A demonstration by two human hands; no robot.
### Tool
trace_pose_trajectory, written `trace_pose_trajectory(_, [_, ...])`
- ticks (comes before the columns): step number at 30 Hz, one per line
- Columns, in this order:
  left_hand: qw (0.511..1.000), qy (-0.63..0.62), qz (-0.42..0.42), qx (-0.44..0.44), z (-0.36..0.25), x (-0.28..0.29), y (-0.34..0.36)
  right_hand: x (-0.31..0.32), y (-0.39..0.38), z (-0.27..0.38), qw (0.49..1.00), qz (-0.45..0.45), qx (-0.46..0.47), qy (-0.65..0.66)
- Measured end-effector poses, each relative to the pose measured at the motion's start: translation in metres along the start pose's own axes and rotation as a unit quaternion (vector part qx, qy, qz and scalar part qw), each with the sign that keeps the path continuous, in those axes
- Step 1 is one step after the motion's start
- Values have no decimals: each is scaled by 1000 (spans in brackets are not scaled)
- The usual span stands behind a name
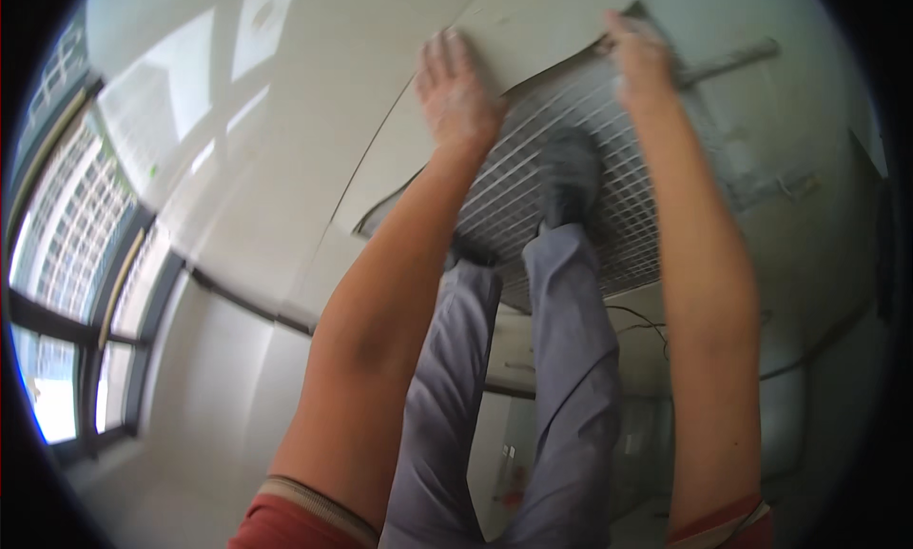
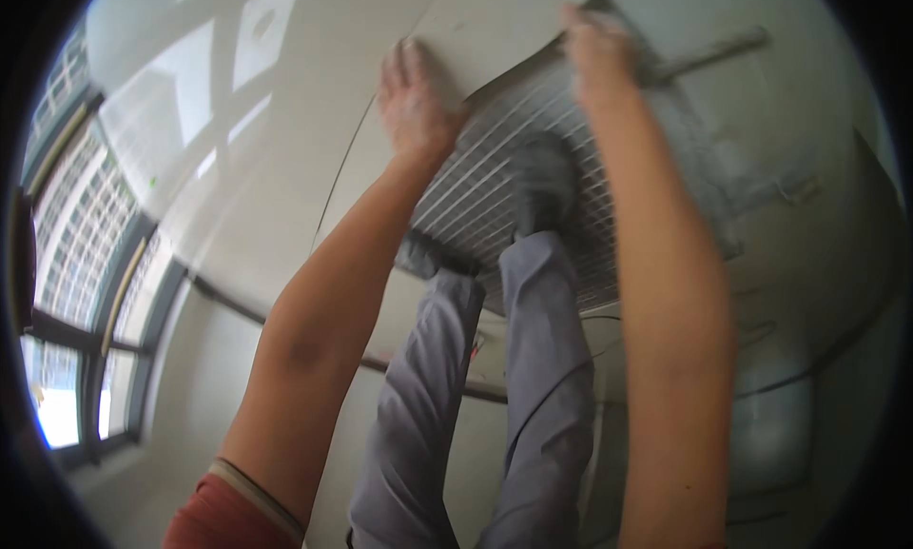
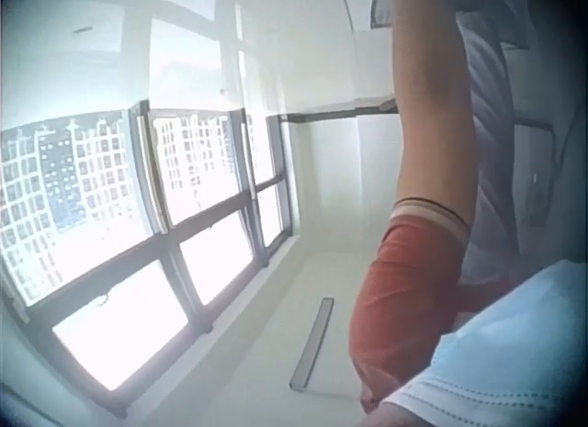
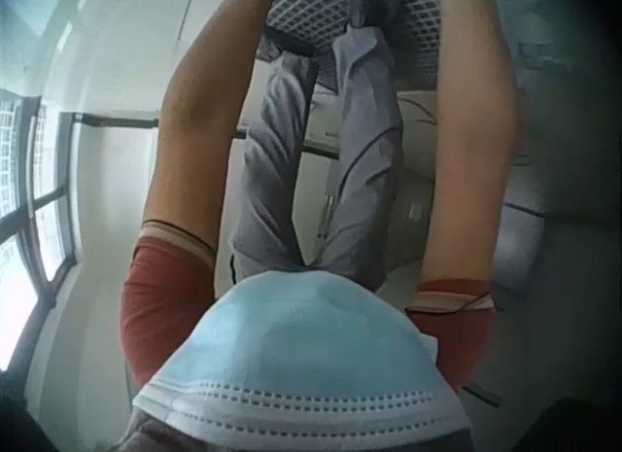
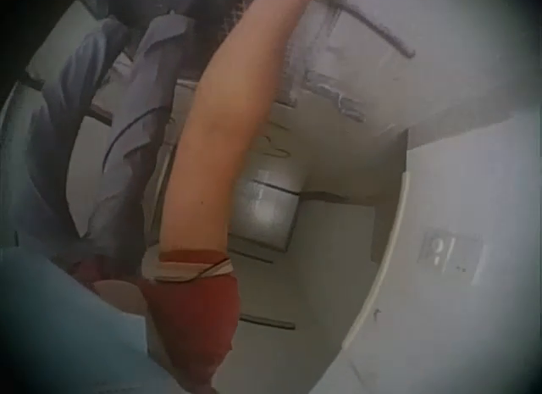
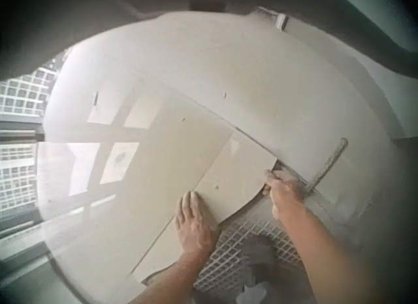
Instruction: Replacing a large floor tile using a trowel and scraper.
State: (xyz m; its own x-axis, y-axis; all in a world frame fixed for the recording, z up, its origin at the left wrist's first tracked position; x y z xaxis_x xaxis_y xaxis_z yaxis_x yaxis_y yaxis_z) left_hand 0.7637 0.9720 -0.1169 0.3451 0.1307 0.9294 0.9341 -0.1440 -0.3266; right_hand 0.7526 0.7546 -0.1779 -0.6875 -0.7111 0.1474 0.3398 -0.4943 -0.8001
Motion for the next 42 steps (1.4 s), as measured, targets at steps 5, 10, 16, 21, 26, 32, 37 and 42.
trace_pose_trajectory(5, [983, 170, -61, 25, 25, 26, -24, -3, -7, 10, 999, 32, -7, 26])
trace_pose_trajectory(10, [965, -13, 242, 95, 42, 34, -23, -13, -32, 27, 998, 38, -29, 38])
trace_pose_trajectory(16, [973, -53, 224, 27, 57, 42, -38, -26, -47, 46, 999, 28, 39, -10])
trace_pose_trajectory(21, [984, 45, 173, -25, 75, 68, -47, -27, -77, 58, 996, -3, 74, -55])
trace_pose_trajectory(26, [983, -160, 27, -84, 104, 69, -70, 11, -128, 64, 992, -12, 124, -14])
trace_pose_trajectory(32, [977, -176, 50, -108, 93, 78, -105, 60, -163, 74, 994, -18, 110, -16])
trace_pose_trajectory(37, [967, -254, 3, -27, 85, 112, -159, 53, -189, 110, 980, 32, 152, -120])
trace_pose_trajectory(42, [965, -252, -22, 75, 156, 121, -215, 5, -226, 88, 981, 150, 57, -107])
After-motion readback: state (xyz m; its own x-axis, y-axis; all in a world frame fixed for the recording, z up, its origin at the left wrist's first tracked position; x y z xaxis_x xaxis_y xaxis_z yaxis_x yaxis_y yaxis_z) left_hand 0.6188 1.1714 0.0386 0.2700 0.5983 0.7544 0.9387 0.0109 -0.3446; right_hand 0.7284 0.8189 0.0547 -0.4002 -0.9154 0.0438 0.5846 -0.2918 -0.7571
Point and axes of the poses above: each hand's wrist, its own y-axis towards the middle knuckle, its own x-axis out of the back of the hand, z = x × y, the point moved 2 cm from there along y, towards the middle knuckle, and after that the axes turned 6 degrees about -z, right-handed, at the moved point
